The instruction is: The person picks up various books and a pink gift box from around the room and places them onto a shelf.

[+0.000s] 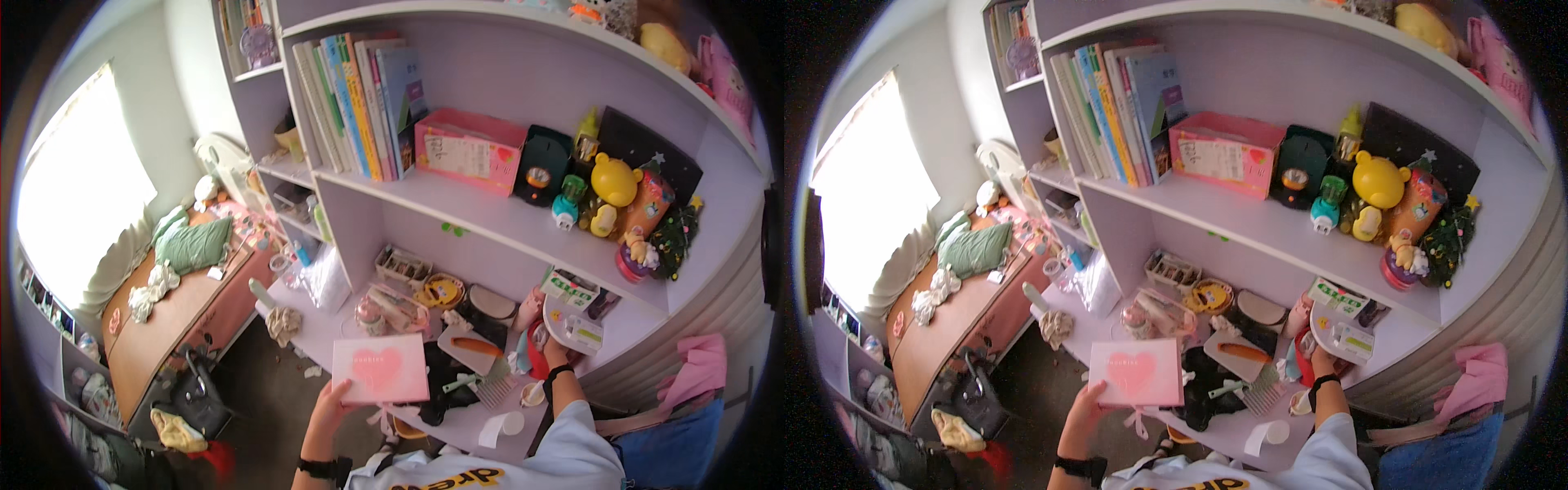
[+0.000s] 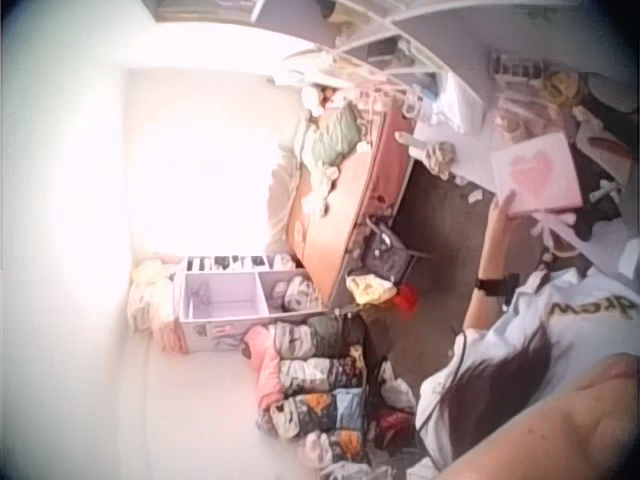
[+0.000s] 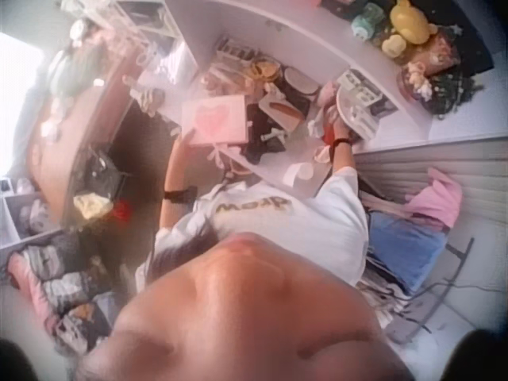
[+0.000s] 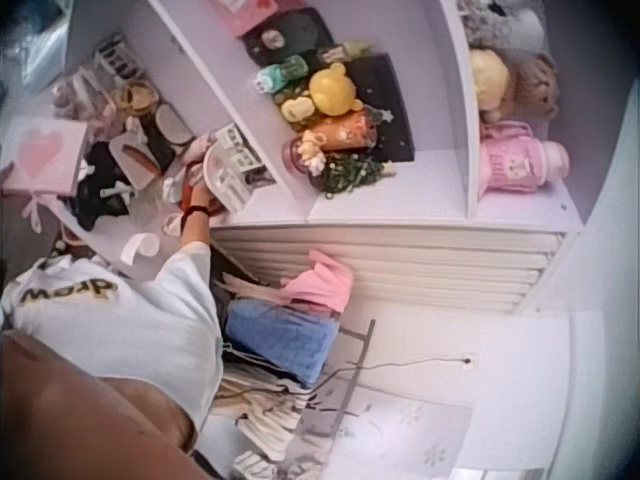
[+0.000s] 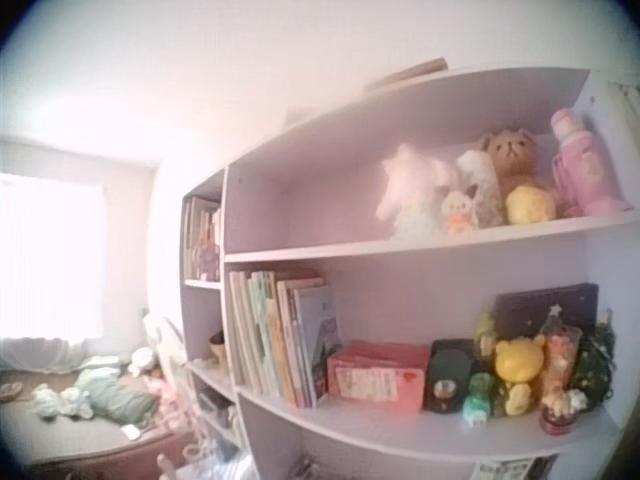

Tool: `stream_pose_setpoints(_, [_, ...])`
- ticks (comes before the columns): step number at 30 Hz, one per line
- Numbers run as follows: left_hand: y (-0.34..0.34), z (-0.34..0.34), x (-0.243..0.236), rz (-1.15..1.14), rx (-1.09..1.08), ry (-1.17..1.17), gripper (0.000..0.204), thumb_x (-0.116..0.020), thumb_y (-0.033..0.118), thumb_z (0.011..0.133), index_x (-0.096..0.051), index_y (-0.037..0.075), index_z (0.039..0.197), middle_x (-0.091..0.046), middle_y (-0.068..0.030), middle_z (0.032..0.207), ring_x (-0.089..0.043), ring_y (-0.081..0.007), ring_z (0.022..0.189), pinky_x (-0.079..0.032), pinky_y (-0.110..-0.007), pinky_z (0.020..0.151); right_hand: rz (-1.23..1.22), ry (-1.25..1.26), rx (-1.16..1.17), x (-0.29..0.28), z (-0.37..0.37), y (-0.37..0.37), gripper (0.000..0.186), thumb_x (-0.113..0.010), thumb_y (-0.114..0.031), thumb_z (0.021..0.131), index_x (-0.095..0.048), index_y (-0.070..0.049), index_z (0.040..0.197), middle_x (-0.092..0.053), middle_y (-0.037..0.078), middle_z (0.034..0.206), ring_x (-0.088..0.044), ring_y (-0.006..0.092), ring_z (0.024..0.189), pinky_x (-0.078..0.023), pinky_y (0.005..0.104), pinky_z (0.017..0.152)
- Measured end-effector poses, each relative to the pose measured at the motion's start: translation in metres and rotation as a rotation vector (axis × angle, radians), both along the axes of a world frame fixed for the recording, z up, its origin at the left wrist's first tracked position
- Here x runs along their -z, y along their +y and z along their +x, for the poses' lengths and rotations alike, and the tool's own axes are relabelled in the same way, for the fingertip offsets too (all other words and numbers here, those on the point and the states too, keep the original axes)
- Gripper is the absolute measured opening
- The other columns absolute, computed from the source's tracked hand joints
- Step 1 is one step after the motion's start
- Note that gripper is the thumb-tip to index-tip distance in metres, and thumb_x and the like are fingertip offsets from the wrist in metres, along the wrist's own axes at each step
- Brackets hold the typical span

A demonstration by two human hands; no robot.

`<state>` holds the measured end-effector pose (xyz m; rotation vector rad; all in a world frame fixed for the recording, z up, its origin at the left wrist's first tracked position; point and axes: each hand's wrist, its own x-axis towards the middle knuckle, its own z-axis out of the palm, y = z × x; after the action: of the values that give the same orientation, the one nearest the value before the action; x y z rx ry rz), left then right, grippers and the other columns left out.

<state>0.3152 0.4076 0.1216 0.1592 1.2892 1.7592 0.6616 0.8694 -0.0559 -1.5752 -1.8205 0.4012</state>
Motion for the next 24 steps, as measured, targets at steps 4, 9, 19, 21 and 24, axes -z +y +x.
stream_pose_setpoints(4, [0.007,-0.005,-0.025,0.03,-0.013,0.048,0.046,-0.056,0.024,0.086,-0.044,-0.002,0.121,-0.057,-0.0122,0.11,-0.06,-0.022,0.096,-0.052,-0.035,0.079,0.216,-0.675,-0.06,-0.057,-0.006,-0.041,0.037,-0.044,-0.021,0.088,-0.048,-0.003,0.121,-0.049,0.021,0.12,-0.045,0.0374,0.111,-0.036,0.0442,0.092])
stream_pose_setpoints(9, [0.011,-0.015,-0.049,0.09,-0.028,0.087,0.049,-0.056,0.026,0.086,-0.042,-0.002,0.123,-0.055,-0.0131,0.113,-0.059,-0.0233,0.098,-0.051,-0.036,0.082,0.108,-0.692,-0.099,-0.111,-0.025,-0.113,0.054,-0.055,-0.026,0.082,-0.04,-0.005,0.129,-0.042,0.022,0.128,-0.035,0.0409,0.12,-0.029,0.0545,0.096])
stream_pose_setpoints(19, [0.031,-0.033,-0.066,0.123,0.165,0.129,0.049,-0.058,0.029,0.084,-0.043,-0.002,0.119,-0.056,-0.0115,0.108,-0.059,-0.0198,0.093,-0.049,-0.033,0.079,-1.161,1.049,-0.921,-0.219,-0.149,-0.27,0.063,-0.053,-0.033,0.089,-0.023,-0.006,0.137,-0.031,0.012,0.136,-0.043,0.0215,0.118,-0.041,0.0392,0.092])
stream_pose_setpoints(21, [0.028,-0.037,-0.064,0.087,0.193,0.177,0.053,-0.062,0.03,0.082,-0.043,-0.002,0.119,-0.055,-0.0107,0.108,-0.057,-0.0177,0.092,-0.048,-0.031,0.079,-1.007,1.056,-0.923,-0.233,-0.177,-0.302,0.061,-0.058,-0.027,0.086,-0.027,-0.005,0.134,-0.038,0.009,0.13,-0.044,0.0179,0.115,-0.041,0.0355,0.093])
stream_pose_setpoints(24, [0.015,-0.049,-0.065,0.114,0.18,0.194,0.052,-0.061,0.027,0.083,-0.041,-0.002,0.122,-0.054,-0.0103,0.111,-0.056,-0.0168,0.097,-0.046,-0.031,0.083,-0.837,1.112,-0.81,-0.213,-0.204,-0.319,0.061,-0.063,-0.021,0.083,-0.031,-0.003,0.131,-0.043,0.008,0.124,-0.046,0.0174,0.112,-0.04,0.0331,0.094])
